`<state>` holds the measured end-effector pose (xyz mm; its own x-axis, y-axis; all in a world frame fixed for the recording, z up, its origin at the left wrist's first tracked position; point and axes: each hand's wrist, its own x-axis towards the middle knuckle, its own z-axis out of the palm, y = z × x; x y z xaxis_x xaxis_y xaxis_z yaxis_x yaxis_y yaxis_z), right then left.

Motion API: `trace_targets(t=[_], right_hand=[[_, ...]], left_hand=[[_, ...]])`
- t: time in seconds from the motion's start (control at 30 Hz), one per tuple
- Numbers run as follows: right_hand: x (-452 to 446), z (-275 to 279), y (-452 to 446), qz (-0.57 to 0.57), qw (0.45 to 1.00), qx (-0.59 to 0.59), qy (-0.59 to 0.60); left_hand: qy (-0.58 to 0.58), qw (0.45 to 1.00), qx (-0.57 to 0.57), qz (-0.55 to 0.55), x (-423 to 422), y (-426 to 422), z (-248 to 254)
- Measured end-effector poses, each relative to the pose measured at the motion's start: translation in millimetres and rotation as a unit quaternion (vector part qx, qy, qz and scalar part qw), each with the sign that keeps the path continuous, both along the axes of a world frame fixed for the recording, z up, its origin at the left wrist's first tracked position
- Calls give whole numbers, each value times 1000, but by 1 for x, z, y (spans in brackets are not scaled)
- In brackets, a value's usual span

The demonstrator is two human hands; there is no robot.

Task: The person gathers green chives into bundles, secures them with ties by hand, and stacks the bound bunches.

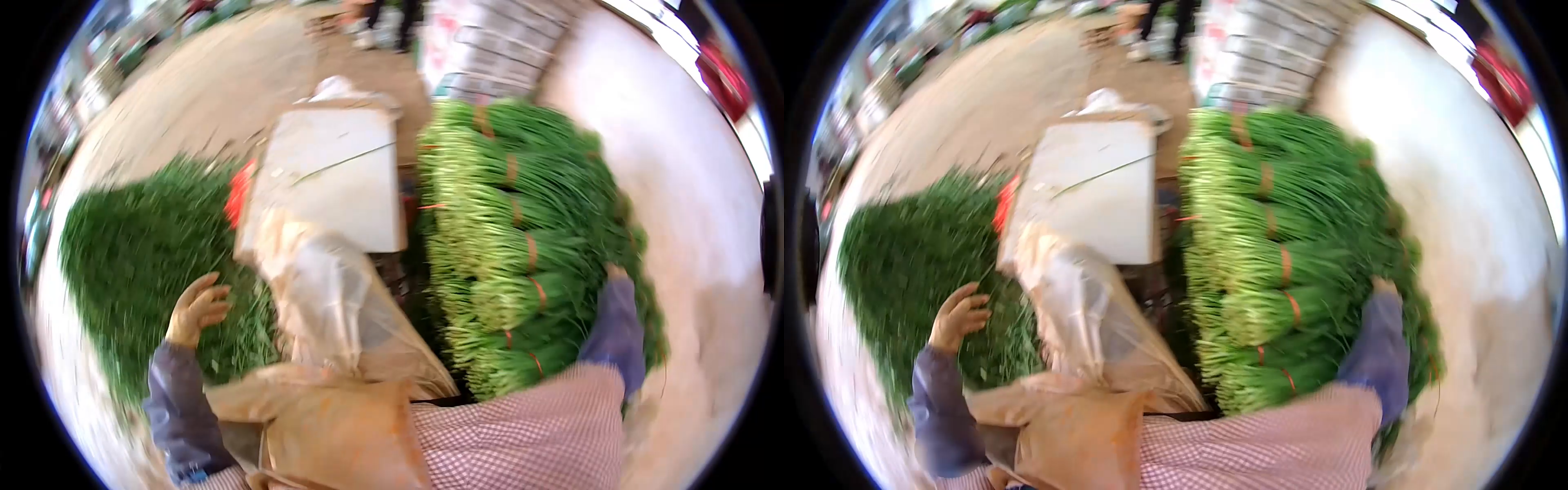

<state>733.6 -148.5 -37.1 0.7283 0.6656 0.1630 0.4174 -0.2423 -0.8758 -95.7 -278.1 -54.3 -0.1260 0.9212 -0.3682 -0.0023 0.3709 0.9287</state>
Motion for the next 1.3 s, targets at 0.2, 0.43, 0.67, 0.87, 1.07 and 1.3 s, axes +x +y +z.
trace_targets(t=[0.2, 0.43, 0.67, 0.87, 1.07, 1.3], right_hand=[[-74, 22, 29, 12, 839, 72, -539], [-426, 74, 95, 555, 806, 38, -201], [-731, -22, 161, 796, 514, 0, -319], [-849, -122, 201, 678, 338, -199, -622], [-861, -175, 240, 643, 366, -254, -623], [-844, -147, 230, 667, 368, -241, -601]], left_hand=[[14, 1000, -1, 21, -14, -52, 10], [33, 998, 23, 40, -19, -113, 7], [98, 988, 9, 120, -30, -182, 29], [102, 972, -34, 208, -31, -202, 29], [185, 972, -13, 144, -40, -208, 20], [222, 968, -7, 121, -41, -199, 17]])
